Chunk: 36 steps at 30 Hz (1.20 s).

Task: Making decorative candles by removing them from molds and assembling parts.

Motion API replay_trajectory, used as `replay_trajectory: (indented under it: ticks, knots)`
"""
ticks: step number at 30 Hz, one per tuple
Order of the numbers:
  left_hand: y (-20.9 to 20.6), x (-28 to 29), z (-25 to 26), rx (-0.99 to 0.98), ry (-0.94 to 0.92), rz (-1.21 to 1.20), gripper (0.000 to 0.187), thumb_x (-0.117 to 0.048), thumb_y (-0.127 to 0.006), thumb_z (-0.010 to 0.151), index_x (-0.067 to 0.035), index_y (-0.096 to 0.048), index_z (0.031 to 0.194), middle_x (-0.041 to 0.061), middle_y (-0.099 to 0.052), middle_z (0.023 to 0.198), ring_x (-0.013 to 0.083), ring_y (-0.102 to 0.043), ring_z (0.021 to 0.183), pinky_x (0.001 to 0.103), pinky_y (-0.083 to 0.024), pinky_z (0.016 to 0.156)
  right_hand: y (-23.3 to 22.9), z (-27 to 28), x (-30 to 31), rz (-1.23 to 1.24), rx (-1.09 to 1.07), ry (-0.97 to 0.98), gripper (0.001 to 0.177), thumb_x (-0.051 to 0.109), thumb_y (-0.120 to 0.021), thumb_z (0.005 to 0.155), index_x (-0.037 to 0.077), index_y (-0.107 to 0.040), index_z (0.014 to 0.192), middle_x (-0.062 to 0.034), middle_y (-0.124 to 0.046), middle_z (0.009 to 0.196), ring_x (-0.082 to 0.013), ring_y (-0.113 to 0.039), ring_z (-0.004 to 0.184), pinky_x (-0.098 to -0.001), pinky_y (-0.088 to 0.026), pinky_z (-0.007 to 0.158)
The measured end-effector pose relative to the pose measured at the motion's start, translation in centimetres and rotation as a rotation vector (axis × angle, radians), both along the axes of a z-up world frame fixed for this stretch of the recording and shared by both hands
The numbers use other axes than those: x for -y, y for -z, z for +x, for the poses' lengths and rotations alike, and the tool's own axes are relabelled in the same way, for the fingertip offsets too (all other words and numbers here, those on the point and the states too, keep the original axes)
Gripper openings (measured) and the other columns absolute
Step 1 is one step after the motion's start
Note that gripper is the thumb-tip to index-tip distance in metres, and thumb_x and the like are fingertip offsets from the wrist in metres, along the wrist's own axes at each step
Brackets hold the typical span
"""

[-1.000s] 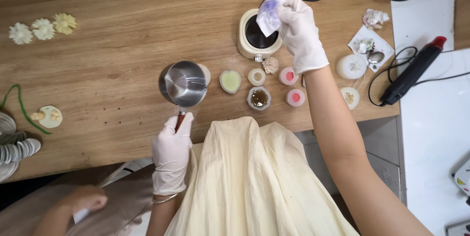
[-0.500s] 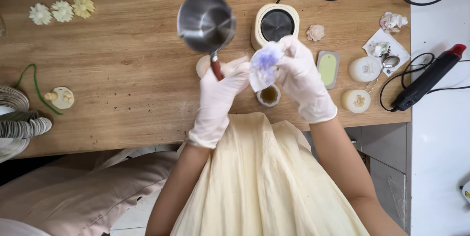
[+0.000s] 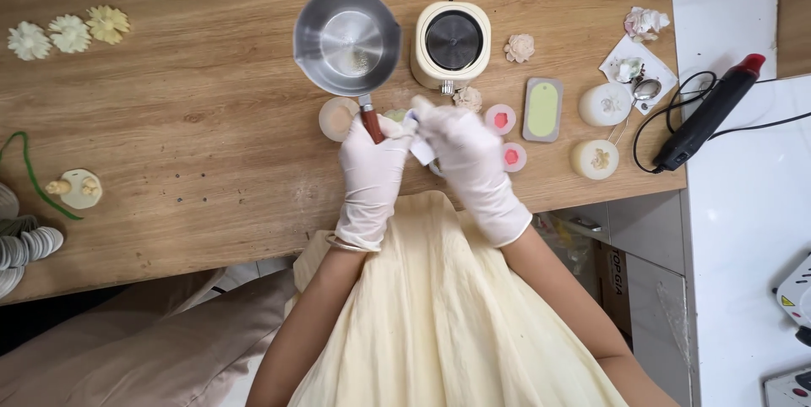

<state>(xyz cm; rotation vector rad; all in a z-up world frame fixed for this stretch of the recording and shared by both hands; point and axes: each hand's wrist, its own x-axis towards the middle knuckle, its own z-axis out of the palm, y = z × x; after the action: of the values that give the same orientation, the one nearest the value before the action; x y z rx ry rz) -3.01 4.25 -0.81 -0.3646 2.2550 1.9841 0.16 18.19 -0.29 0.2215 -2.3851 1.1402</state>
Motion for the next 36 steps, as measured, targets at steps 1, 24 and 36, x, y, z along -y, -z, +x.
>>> replay_trajectory:
  ticks: [1, 24, 36]
  knots:
    - [0.0, 0.3, 0.0, 0.001, 0.0, 0.002, 0.027, -0.015, -0.086, 0.083, -0.008, -0.06, 0.083, -0.004, -0.064, 0.073, 0.0056, -0.059, 0.064, 0.024, -0.052, 0.059, -1.7, -0.1, 0.6, 0.002, 0.001, 0.0, 0.022, -0.001, -0.076, 0.096, 0.009, -0.068, 0.113, -0.0084, -0.074, 0.104, -0.021, -0.074, 0.093, -0.0253, -0.06, 0.085]
    - [-2.3, 8.3, 3.6, 0.419, -0.05, 0.286, 0.009, -0.01, -0.059, 0.097, -0.009, -0.05, 0.094, 0.022, -0.075, 0.117, 0.0219, -0.079, 0.078, 0.023, -0.054, 0.051, 13.5, -17.8, -11.2, 0.321, 0.144, -0.065, 0.01, -0.005, -0.067, 0.078, 0.005, -0.065, 0.079, -0.0168, -0.066, 0.084, -0.0366, -0.065, 0.079, -0.0434, -0.054, 0.07]
    - [-0.4, 9.0, 4.8, 0.359, -0.039, 0.142, 0.014, -0.012, -0.065, 0.095, -0.006, -0.053, 0.092, 0.016, -0.076, 0.114, 0.0182, -0.076, 0.073, 0.024, -0.054, 0.05, 13.2, -13.3, -7.2, 0.321, 0.24, 0.005, 0.004, 0.002, -0.075, 0.077, 0.003, -0.071, 0.077, -0.0186, -0.066, 0.084, -0.0388, -0.064, 0.084, -0.0474, -0.054, 0.074]
